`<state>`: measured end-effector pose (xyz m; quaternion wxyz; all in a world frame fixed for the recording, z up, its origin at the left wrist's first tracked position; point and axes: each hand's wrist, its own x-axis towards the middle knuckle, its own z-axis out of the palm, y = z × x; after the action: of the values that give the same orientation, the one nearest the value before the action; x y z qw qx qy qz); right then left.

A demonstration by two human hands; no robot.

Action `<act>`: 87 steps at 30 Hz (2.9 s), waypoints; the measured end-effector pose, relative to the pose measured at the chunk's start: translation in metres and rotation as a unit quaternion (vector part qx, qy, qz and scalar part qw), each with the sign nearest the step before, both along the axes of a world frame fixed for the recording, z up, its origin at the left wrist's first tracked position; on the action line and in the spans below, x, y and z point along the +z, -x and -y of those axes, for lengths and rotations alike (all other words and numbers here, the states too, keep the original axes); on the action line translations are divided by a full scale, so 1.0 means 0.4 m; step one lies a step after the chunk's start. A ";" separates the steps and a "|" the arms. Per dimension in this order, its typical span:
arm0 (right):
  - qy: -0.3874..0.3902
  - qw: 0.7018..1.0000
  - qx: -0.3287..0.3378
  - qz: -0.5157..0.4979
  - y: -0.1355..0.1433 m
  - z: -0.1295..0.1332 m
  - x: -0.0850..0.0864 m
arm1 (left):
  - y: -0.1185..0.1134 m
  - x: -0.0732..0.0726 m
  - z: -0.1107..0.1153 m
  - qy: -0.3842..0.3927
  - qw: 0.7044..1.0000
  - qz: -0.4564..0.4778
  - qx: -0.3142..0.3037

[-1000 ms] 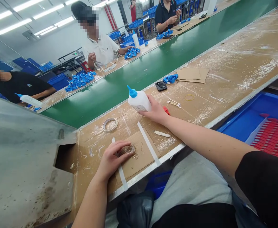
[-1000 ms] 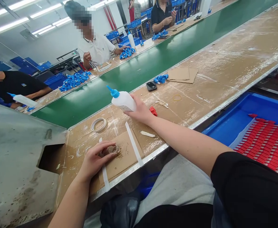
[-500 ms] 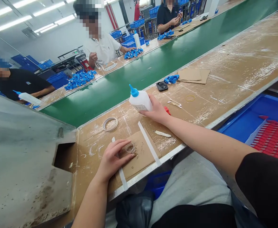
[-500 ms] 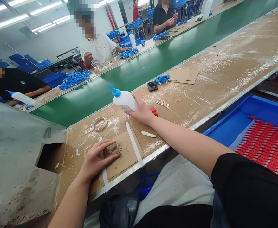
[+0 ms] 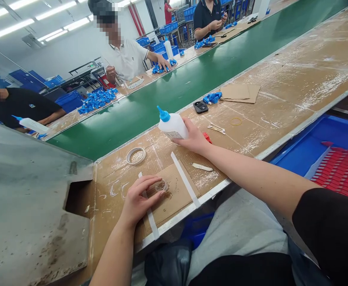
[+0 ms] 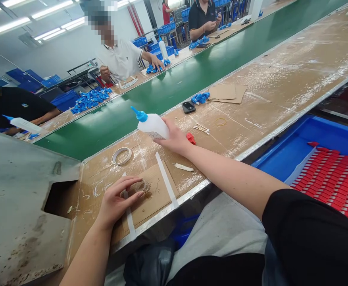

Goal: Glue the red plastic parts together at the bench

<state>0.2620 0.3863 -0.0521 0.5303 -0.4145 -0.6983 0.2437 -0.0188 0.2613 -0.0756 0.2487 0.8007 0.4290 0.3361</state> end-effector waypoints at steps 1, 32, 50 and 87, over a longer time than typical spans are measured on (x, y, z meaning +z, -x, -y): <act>-0.001 1.000 -0.001 0.001 0.000 0.000 -0.001 | 0.000 0.000 0.000 0.004 1.000 0.001 0.002; -0.032 0.999 0.016 0.033 0.006 0.008 -0.012 | 0.013 -0.017 -0.005 0.110 0.993 0.042 0.004; -0.310 0.806 0.144 0.483 -0.018 0.071 0.181 | 0.011 -0.003 -0.007 0.084 0.993 0.083 -0.026; -0.500 0.522 0.147 0.675 0.112 0.141 0.353 | 0.021 -0.024 -0.013 0.107 0.987 0.111 -0.044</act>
<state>0.2172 0.3300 0.0892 -0.0225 -0.0132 -0.9053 -0.4240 -0.0271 0.2664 -0.0853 0.3934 0.7451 0.3970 0.3639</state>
